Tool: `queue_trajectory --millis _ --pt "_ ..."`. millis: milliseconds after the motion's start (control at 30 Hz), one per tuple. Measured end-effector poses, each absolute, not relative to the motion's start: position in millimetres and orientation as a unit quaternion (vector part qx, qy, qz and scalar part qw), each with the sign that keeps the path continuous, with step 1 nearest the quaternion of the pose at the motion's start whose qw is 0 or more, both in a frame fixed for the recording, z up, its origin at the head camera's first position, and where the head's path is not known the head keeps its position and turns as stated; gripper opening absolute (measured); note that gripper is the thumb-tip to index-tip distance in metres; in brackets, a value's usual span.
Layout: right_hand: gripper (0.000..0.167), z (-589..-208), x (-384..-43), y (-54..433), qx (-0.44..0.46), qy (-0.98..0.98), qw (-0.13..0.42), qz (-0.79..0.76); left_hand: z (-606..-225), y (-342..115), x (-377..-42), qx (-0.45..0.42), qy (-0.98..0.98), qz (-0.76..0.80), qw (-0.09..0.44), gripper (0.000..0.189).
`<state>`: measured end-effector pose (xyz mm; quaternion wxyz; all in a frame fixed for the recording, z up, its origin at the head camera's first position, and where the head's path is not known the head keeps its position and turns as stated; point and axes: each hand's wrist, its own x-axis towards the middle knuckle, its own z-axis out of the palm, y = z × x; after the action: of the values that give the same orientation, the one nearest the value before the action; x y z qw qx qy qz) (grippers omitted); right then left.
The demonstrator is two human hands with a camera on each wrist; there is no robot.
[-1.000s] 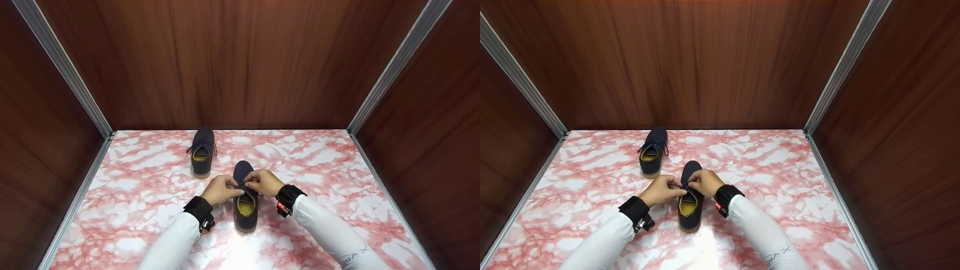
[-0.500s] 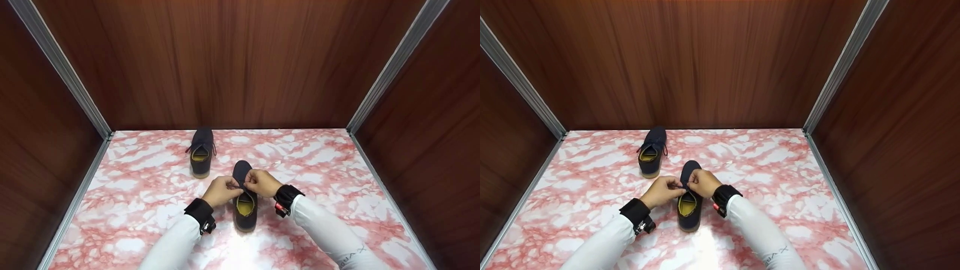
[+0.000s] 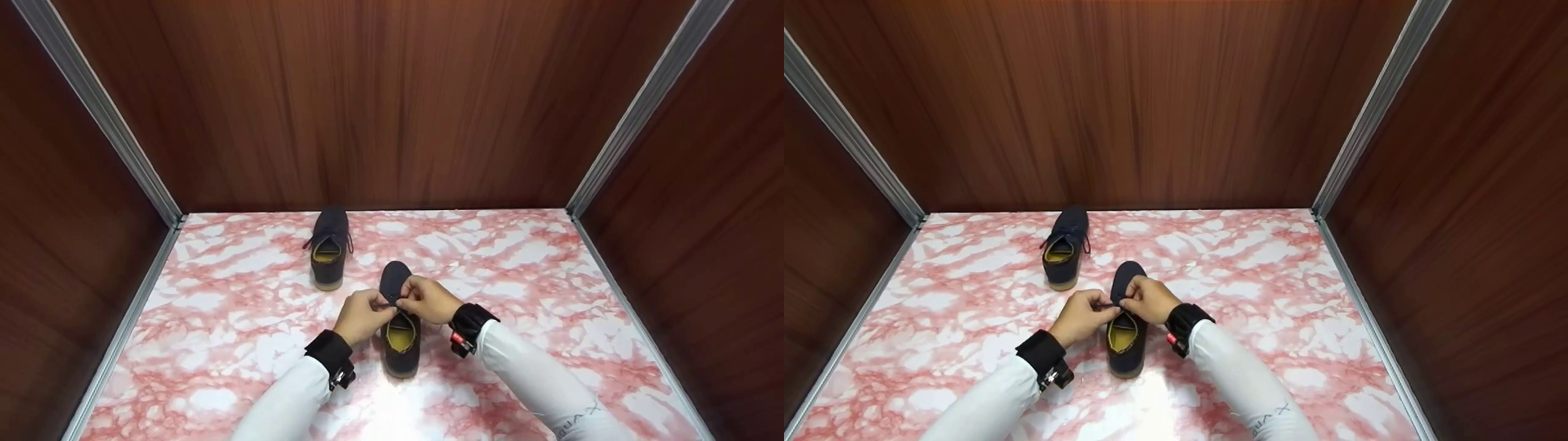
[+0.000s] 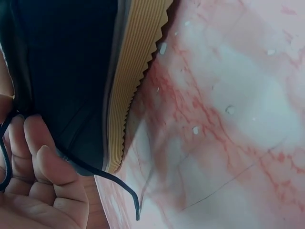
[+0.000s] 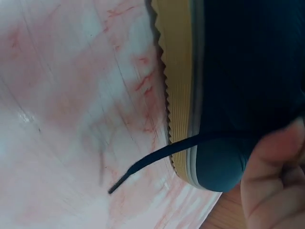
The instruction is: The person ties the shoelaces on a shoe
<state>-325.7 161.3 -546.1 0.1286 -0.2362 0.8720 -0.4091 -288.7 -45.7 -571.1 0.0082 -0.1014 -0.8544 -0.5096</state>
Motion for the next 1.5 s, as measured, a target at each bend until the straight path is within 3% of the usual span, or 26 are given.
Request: queue_trajectory --millis 167,400,867,1033,1300,1500 --pt "0.017 -544.3 -327.6 171.6 -0.204 0.835 0.184 -0.476 -571.2 -44.9 -288.2 -0.107 -0.852 -0.513 0.015 0.011" --pt "0.018 -541.7 -327.9 177.2 -0.175 0.816 0.195 -0.515 -571.1 -46.6 -288.3 -0.109 -0.854 -0.508 0.023 0.010" --pt "0.022 -547.8 -326.4 169.5 -0.160 0.844 0.093 -0.503 -570.7 -44.6 -285.0 -0.121 -0.851 -0.509 0.030 0.008" --pt "0.024 -550.4 -327.0 170.5 -0.158 0.842 0.093 -0.508 -570.6 -49.0 -282.0 -0.134 -0.839 -0.528 0.002 0.015" --pt "0.017 -548.3 -329.4 175.7 -0.168 0.828 0.145 -0.516 -572.4 -58.9 -284.1 -0.099 -0.752 -0.646 -0.083 0.035" --pt "0.009 -547.5 -329.5 177.5 -0.162 0.811 0.181 -0.532 -576.4 -55.6 -291.5 -0.051 -0.754 -0.650 -0.081 0.023"
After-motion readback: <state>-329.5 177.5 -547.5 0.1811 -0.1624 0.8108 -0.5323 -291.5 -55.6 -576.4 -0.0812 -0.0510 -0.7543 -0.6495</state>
